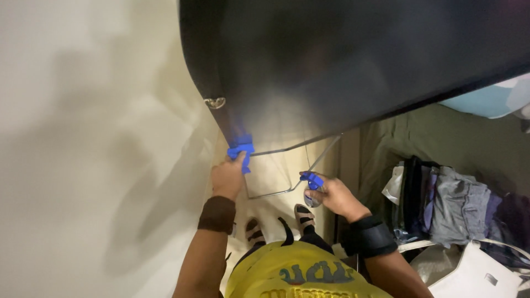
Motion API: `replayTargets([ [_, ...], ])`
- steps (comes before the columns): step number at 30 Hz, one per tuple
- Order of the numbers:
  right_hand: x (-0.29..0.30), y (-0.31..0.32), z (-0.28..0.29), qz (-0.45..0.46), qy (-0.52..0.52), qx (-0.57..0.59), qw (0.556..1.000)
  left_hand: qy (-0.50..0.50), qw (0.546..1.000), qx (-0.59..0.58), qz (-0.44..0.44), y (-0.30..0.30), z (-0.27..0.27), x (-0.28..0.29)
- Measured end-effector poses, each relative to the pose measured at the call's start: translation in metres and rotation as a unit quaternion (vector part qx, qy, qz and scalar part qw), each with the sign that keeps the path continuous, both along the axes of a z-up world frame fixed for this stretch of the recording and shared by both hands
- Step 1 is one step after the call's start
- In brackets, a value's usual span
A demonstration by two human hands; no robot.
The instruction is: The person cleans multiple surfaces in a bedroom using a blue cloth and a spray bottle. They wipe the underside of a black board, a chair, a bedside table, and a black leather sofa, moving a white handbag aside to reach the table.
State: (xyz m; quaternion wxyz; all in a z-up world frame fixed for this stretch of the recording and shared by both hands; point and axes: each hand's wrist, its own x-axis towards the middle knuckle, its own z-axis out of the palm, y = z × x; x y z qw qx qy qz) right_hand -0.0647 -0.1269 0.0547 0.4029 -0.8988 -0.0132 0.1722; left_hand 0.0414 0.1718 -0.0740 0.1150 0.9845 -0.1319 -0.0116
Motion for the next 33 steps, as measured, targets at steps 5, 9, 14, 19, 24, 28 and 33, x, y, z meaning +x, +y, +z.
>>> replayTargets([
  [5, 0.000, 0.000, -0.004, -0.003, 0.018, 0.024, 1.000, -0.008, 1.000, 0.011, 0.004, 0.001, -0.015, 0.002],
  [9, -0.003, -0.005, -0.004, 0.004, 0.043, -0.013, 0.999, -0.002, 1.000, -0.005, 0.008, -0.004, -0.060, 0.007],
  [14, -0.011, -0.013, -0.003, -0.021, 0.017, -0.027, 0.999, 0.032, 0.998, -0.050, -0.004, -0.014, 0.010, 0.005],
  [19, -0.013, -0.012, -0.009, -0.020, 0.031, -0.035, 0.999, -0.041, 0.999, -0.026, -0.013, 0.001, -0.008, -0.001],
  [24, -0.015, -0.003, 0.009, -0.033, 0.027, -0.008, 0.999, 0.001, 1.000, -0.002, 0.005, -0.006, -0.013, -0.002],
  [28, -0.023, -0.014, -0.004, -0.035, 0.007, -0.018, 0.999, 0.006, 1.000, 0.011, -0.020, -0.008, 0.007, 0.005],
  [33, -0.028, -0.044, -0.007, -0.030, -0.013, 0.017, 0.999, -0.009, 1.000, -0.024, 0.014, -0.007, -0.001, -0.003],
])
